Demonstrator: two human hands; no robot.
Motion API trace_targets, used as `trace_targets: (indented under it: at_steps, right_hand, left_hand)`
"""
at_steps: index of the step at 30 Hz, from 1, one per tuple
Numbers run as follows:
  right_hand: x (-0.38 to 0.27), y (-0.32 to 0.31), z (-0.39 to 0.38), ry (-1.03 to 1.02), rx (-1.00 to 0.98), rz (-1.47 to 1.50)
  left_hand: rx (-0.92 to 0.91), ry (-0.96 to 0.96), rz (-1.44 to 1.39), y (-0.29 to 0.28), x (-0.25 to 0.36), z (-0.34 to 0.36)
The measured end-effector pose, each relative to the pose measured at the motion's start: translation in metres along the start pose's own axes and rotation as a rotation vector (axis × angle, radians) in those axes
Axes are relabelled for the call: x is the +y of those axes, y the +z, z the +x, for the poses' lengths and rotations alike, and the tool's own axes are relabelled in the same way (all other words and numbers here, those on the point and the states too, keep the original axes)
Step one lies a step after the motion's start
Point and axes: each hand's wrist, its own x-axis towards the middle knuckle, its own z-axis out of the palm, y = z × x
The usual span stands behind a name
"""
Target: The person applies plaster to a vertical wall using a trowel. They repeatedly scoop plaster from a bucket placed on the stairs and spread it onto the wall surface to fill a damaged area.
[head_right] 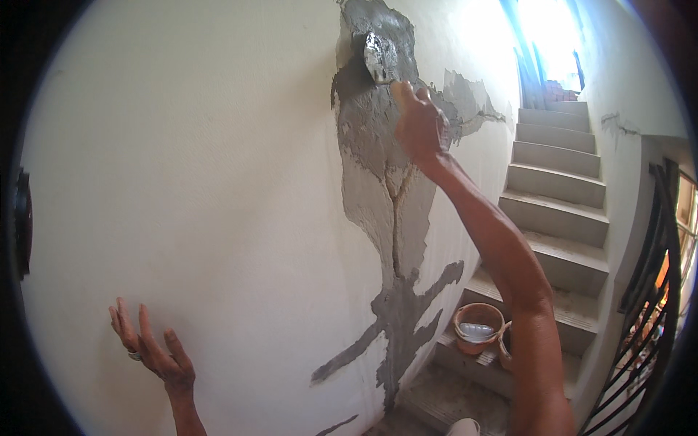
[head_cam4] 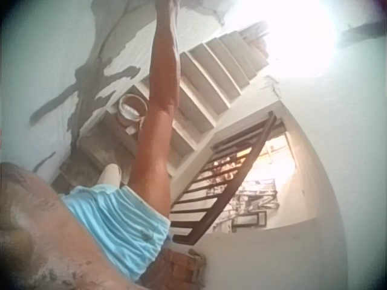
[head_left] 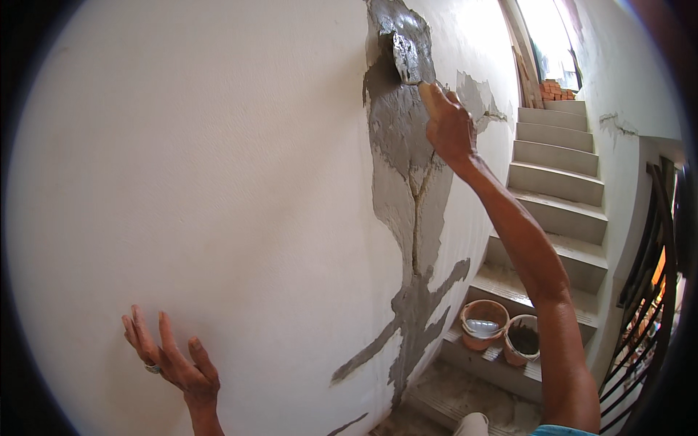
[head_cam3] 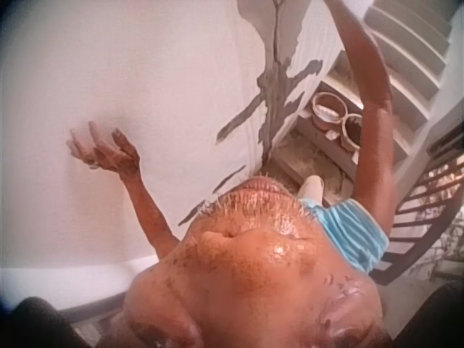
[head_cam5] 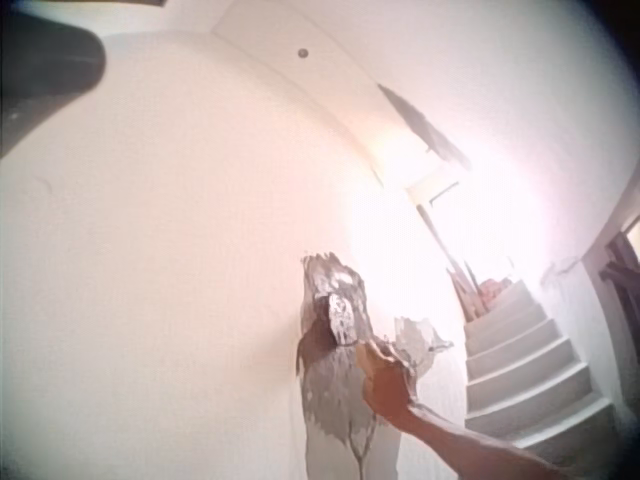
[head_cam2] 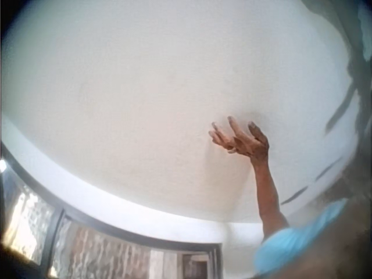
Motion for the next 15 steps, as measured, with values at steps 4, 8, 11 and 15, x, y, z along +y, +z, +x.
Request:
trace_targets:
  at_steps: [4, 8, 11, 15]
  right_hand:
    - [-0.012, -0.014, -0.028, -0.019, -0.084, -0.003]
    - [-0.017, -0.043, -0.041, -0.007, -0.118, 0.151]
    - [0.000, -0.048, -0.039, -0.025, -0.064, 0.271]
    - [-0.003, -0.038, -0.007, -0.032, 0.007, 0.206]
  left_hand:
    - [0.010, -0.004, -0.012, 0.001, 0.000, 0.000]
    - [0.008, -0.013, -0.008, 0.001, -0.001, -0.002]
    - [0.001, -0.022, -0.015, 0.001, -0.001, -0.003]
    - [-0.008, -0.062, -0.024, -0.001, 0.002, -0.001]
